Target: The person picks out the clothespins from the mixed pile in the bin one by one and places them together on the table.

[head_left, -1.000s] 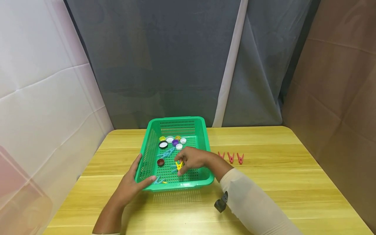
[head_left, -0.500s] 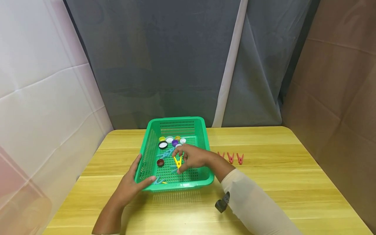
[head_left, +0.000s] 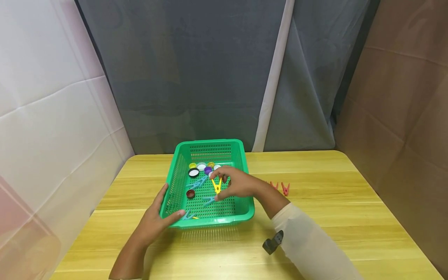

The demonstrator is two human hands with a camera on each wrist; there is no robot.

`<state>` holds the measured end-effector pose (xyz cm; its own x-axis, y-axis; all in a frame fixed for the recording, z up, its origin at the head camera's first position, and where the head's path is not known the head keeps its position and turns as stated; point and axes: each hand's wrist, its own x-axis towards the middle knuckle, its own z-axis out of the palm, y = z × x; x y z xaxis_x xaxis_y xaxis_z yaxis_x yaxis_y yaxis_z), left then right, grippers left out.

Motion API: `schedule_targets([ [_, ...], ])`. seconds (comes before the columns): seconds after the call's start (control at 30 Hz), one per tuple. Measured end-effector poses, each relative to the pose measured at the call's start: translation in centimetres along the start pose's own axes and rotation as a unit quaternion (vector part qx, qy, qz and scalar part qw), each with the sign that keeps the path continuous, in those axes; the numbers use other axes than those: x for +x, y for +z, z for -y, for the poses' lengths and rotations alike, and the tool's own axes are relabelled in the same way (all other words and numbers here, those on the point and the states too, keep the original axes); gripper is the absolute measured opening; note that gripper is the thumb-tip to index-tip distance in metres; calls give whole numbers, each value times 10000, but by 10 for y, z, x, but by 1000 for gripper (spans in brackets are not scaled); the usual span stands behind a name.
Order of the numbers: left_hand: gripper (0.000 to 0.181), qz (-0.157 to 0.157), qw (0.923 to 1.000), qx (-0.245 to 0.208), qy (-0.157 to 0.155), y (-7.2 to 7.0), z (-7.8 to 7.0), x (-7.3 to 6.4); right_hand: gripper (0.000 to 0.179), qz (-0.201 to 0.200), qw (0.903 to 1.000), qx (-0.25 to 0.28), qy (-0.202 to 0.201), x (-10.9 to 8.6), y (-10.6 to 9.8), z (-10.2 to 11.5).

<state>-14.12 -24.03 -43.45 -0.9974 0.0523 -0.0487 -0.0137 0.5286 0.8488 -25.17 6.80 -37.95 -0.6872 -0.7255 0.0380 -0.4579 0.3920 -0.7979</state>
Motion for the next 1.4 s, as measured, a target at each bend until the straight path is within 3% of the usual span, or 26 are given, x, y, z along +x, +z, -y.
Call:
schedule_targets([
  [0.53,112,5,10000,50,-31,-1,-1,2,60,-944,9953,-89,-193,-40,-18,-19],
  [1.0,113,12,10000,54,-41,0,0,2,65,-1643,9863,-124,-25,-82,-29,-46],
  [1.4,112,28,10000,85,-36,0,0,1,61,-1671,9847,-305,390,-106,-34,-72],
])
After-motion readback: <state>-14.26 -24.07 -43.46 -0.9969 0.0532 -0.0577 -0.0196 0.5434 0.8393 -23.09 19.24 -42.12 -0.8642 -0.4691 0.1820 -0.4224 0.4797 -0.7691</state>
